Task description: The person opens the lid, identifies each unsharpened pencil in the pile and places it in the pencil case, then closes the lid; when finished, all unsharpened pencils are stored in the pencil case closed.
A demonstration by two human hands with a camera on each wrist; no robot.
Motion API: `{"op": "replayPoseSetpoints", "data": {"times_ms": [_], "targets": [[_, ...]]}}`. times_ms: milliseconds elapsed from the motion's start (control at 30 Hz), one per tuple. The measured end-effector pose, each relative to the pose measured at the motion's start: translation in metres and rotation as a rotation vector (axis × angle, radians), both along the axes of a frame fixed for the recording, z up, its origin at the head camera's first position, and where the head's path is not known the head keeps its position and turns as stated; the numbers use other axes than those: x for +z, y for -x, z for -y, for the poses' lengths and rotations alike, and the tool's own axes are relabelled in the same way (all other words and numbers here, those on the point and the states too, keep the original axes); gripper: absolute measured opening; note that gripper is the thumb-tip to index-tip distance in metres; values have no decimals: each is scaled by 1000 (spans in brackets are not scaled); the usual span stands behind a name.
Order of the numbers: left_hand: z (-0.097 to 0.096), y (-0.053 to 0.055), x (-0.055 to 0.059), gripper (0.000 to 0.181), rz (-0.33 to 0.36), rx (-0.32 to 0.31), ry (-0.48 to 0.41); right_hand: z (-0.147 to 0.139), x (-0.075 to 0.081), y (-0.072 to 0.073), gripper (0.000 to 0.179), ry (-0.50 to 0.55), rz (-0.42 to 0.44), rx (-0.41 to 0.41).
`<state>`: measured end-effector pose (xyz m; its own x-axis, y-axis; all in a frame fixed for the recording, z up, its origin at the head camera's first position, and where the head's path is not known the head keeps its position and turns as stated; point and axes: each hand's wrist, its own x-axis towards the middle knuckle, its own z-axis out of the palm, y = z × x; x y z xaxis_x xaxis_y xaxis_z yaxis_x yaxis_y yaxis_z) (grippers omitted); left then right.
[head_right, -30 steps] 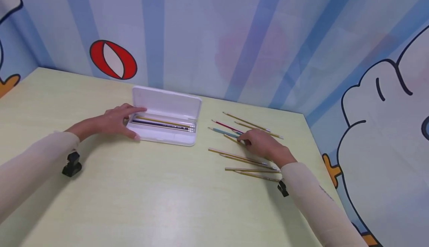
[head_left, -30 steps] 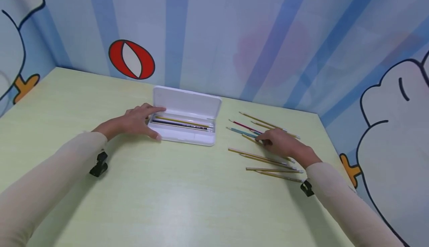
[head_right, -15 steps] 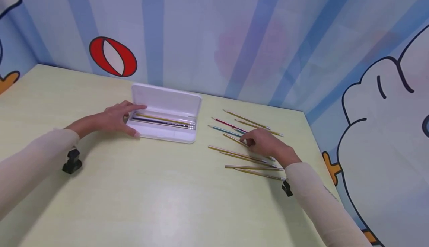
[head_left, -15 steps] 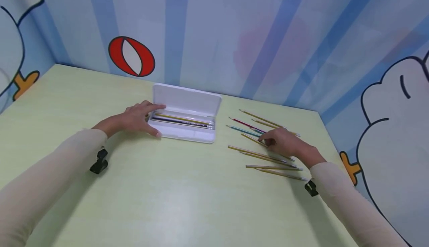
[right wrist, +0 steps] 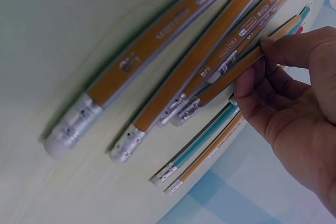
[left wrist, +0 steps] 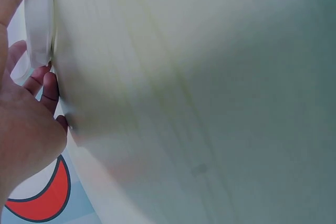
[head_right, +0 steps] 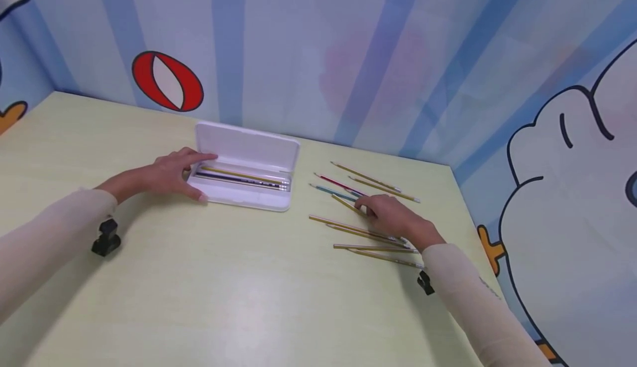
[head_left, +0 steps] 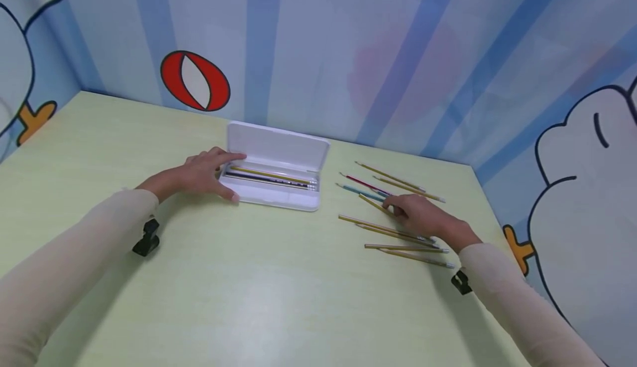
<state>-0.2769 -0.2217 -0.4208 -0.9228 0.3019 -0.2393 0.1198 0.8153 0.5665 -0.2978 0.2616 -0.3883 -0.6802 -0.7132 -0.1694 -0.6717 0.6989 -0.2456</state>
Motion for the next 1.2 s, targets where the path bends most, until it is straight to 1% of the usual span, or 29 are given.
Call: {"op": "replayPoseSetpoints", "data": {"times_ms": [133, 333, 433, 533, 733, 967, 1067, 1200], "targets": [[-1, 0, -1, 104, 5, 0, -3, 0, -2, -1, 29, -16, 15, -15], [-5, -1, 0, 104, 7, -3, -4, -3, -1, -1, 27, -14, -32, 2], [-7, -2, 1, 103, 4, -6, -1, -5, 2, -2, 27, -21, -28, -4], [-9, -2, 3, 102, 8, -5, 0, -6, 5, -3, 28, -32, 1, -16], [-12, -2, 4, 101, 19, -1, -4, -9, 14, -1, 34, -42, 45, -2], [-12, -1, 1, 101, 16, 0, -8, -5, 25, 0, 46, -81, 166, -48], [-11, -1, 0, 101, 16, -3, -10, -2, 27, 1, 50, -91, 200, -62], [-11, 0, -2, 101, 16, -6, -14, 1, 30, 3, 55, -80, 243, -75]]}}
